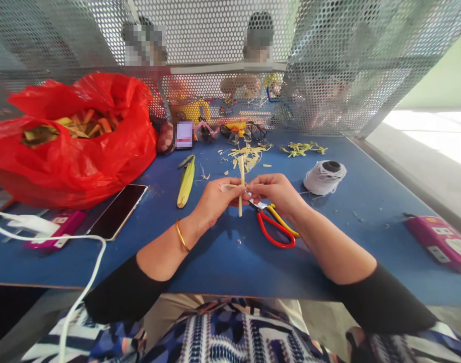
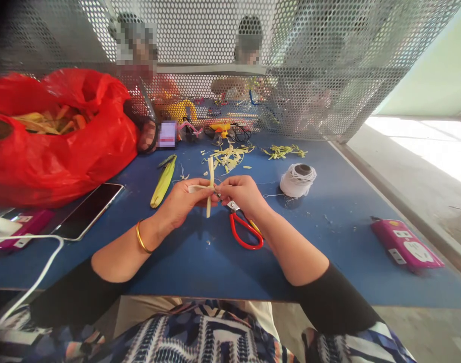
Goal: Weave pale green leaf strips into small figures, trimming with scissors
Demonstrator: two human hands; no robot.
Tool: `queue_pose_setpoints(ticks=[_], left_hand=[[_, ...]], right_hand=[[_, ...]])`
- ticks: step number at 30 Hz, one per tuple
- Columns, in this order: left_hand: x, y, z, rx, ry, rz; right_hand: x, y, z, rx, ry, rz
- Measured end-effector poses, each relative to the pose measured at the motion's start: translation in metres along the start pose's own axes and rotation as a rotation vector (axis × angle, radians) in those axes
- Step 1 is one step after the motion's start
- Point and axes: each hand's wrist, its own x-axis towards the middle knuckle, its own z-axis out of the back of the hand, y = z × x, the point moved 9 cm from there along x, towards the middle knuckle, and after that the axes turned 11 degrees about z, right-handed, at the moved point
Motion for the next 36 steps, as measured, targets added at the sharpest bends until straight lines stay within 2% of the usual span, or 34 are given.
queue_pose_setpoints(ticks=[6,11,15,17,19,21,23,25,27,29,31,36], left_hand=[[0.002,0.002,0.001,0.055,0.016,0.024],[-0.002,0.001,-0.001,0.109,0.001,0.038],[-0.002,0.009,-0.004,0.149,0.007,0.093],[-0.002,0.014,-0.005,0.167,0.015,0.121],[-0.001,0.017,-0.006,0.164,0.02,0.151],[-0.001,0.017,-0.003,0.121,-0.005,0.158],[0.0,0.012,0.003,0.049,-0.057,0.128],[0.0,0.005,0.01,-0.02,-0.11,0.079],[0.0,0.0,0.017,-0.068,-0.162,0.039],[-0.001,-0.002,0.023,-0.089,-0.212,0.01],[-0.002,-0.002,0.026,-0.094,-0.261,-0.009],[-0.001,0.003,0.026,-0.097,-0.311,-0.003]], right_hand=[[0.004,0.002,0.004,-0.051,0.015,0.042],[0.005,0.021,0.02,-0.291,-0.108,0.214],[0.003,0.011,0.004,-0.168,-0.021,0.169],[0.002,0.007,-0.001,-0.153,-0.027,0.182],[0.001,0.01,0.002,-0.249,-0.091,0.245],[-0.003,0.025,0.009,-0.424,-0.183,0.362],[-0.01,0.046,0.018,-0.602,-0.304,0.482],[-0.016,0.06,0.023,-0.721,-0.366,0.53],[-0.015,0.057,0.018,-0.787,-0.285,0.479],[-0.011,0.042,0.002,-0.826,-0.106,0.396],[-0.011,0.028,-0.014,-0.86,0.016,0.358],[-0.018,0.026,-0.041,-0.995,0.139,0.466]])
